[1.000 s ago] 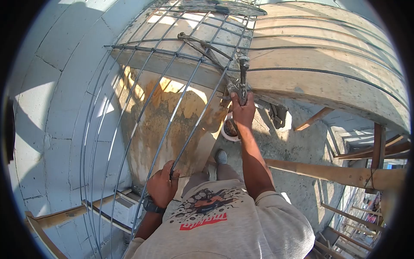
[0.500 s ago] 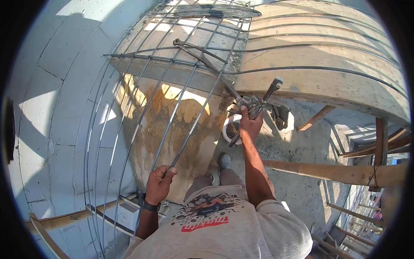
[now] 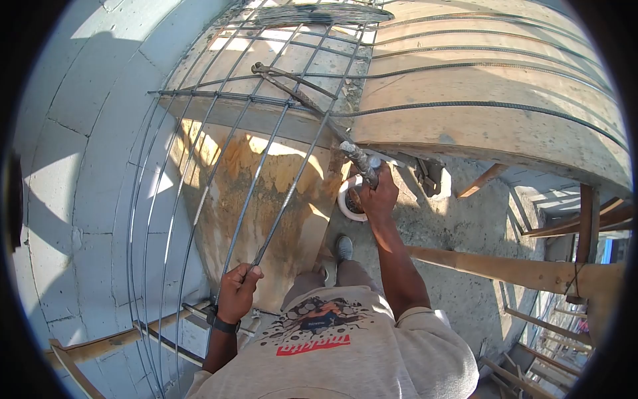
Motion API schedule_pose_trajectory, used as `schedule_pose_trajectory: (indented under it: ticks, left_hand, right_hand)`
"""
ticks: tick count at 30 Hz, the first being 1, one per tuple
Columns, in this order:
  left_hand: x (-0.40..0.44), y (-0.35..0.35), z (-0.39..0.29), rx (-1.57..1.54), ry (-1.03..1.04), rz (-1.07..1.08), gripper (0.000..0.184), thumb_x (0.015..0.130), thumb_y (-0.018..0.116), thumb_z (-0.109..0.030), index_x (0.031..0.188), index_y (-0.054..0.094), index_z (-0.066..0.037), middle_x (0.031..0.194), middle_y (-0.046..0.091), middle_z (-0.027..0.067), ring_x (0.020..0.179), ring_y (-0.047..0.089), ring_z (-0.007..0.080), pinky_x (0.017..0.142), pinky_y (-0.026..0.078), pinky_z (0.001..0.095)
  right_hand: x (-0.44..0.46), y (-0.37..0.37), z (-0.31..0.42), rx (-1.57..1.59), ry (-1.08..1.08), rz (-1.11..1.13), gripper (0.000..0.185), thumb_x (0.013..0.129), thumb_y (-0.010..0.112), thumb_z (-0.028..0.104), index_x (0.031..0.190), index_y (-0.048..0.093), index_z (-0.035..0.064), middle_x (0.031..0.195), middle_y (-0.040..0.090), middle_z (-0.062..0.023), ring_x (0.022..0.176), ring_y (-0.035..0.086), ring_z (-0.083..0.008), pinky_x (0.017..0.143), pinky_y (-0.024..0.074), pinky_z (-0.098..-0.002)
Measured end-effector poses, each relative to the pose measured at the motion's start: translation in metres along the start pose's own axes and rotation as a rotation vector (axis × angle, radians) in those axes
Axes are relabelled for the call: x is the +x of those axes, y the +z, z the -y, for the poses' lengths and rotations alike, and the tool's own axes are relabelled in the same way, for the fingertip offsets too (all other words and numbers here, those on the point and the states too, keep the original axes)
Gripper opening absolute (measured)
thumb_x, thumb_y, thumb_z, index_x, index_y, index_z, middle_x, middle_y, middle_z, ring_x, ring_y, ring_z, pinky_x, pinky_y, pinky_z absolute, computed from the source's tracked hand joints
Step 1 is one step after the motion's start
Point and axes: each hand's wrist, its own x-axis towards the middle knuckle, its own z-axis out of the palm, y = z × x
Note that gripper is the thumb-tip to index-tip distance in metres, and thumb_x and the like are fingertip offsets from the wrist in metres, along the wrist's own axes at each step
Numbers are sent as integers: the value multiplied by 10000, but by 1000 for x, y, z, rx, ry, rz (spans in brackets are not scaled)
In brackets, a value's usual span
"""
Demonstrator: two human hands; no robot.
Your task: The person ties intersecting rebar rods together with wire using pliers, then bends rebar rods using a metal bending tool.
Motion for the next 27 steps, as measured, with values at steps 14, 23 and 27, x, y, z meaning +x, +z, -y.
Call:
schedule_pose_trajectory:
  ticks: [14,23,27]
  left_hand:
    - [0,3,-3,-253,-169,17,358,1087,606,-311,901,692,-17,596,481,-52,550,428,34,511,320,255]
    - [6,8,5,-298,-169,18,396,1096,576,-348,897,691,-26,567,462,-35,537,438,43,508,329,271]
    - [12,8,11,7,-18,-95,335,1065,597,-301,921,686,-11,634,599,98,593,609,220,559,439,367]
  right_hand:
    - [10,26,-4,95,30,43,291,910,752,113,1147,611,22,940,672,-202,846,688,-423,721,534,-434]
    - [8,21,10,22,187,31,320,937,762,225,1128,597,29,911,667,-231,825,668,-465,716,527,-474]
    - [10,24,12,20,191,61,396,964,750,321,1103,579,-8,993,666,-266,924,651,-489,772,509,-498]
